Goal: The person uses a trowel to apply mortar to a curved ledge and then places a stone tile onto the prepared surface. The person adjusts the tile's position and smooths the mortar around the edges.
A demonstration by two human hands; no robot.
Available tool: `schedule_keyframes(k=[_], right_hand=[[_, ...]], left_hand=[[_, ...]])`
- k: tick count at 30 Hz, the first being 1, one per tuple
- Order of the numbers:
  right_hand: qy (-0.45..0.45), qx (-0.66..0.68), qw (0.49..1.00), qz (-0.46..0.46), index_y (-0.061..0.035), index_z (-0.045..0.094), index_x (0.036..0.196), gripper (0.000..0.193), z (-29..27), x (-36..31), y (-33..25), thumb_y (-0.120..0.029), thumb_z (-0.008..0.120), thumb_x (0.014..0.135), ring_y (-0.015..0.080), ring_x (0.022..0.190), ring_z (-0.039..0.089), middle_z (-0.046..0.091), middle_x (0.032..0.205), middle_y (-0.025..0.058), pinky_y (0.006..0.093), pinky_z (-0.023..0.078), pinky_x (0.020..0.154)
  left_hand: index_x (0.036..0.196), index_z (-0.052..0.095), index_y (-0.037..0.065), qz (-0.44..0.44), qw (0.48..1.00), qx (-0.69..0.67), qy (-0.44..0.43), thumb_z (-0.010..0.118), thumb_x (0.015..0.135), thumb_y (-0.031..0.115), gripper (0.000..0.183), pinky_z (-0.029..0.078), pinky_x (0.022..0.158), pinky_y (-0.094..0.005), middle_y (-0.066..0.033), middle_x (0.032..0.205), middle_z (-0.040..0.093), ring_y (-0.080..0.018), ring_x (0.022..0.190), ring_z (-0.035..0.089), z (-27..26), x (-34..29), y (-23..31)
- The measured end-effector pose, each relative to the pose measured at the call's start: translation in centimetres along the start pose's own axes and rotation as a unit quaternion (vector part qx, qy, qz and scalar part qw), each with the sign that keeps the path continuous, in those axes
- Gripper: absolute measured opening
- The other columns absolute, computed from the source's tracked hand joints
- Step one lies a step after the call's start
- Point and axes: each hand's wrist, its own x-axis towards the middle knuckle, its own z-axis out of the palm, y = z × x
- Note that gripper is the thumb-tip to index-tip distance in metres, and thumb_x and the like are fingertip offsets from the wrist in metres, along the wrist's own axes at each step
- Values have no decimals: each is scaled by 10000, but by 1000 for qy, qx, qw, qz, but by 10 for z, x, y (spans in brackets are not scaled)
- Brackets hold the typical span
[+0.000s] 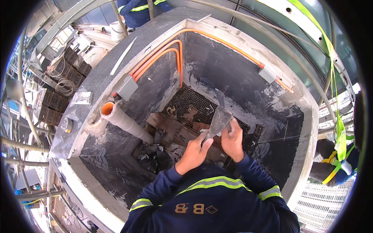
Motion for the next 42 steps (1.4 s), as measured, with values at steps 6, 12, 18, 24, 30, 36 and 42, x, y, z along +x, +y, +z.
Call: schedule_keyframes(k=[6,12,18,24,30,36,42], right_hand=[[27,57,994,89,79,563,1383,458,19,-41,-12,17,616,932,339,1075,676,664,1197,245,359,516,947],[102,21,994,17,86,565,1382,464,27,-36,-23,47,587,919,276,1036,672,666,1101,199,342,519,896],[86,76,992,53,90,530,1415,488,4,-20,-1,11,620,943,319,1039,681,664,1102,212,356,521,899],[70,47,996,26,87,531,1413,484,-20,-19,15,9,628,945,339,1009,681,653,1095,230,364,527,867],[23,97,995,15,83,522,1427,500,-36,-42,24,22,629,942,320,979,678,643,1083,209,367,532,862],[46,110,992,40,103,529,1405,478,-64,-31,53,5,622,947,341,1015,676,649,1126,230,374,526,898],[3,155,987,38,118,526,1400,484,-63,-33,76,3,632,942,350,1020,683,655,1126,253,380,527,888]], left_hand=[[1394,541,-81,-48,999,0,-24,546,1084,319,505,521,935,-401,-298,1158,700,-372,1129,703,-15,19,-6],[1372,563,-62,-8,1000,-5,-28,547,1076,313,478,541,902,-441,-328,1099,699,-473,1079,685,-12,19,-7],[1370,566,-59,-27,997,4,-71,534,1082,328,484,539,912,-422,-298,1129,710,-430,1088,704,13,10,-9],[1352,587,-52,-40,996,52,-63,533,1085,317,459,534,927,-418,-295,1144,707,-420,1101,702,23,17,6],[1373,585,-25,-153,988,-24,-16,529,1093,304,435,515,717,-369,-163,839,666,-210,746,640,45,24,10],[1375,590,-28,-99,994,20,-35,526,1092,297,436,522,718,-367,-151,825,660,-198,720,620,99,12,10],[1360,576,-78,-64,989,133,-12,546,1077,319,489,526,925,-417,-292,1111,708,-395,1036,713,93,3,14]])
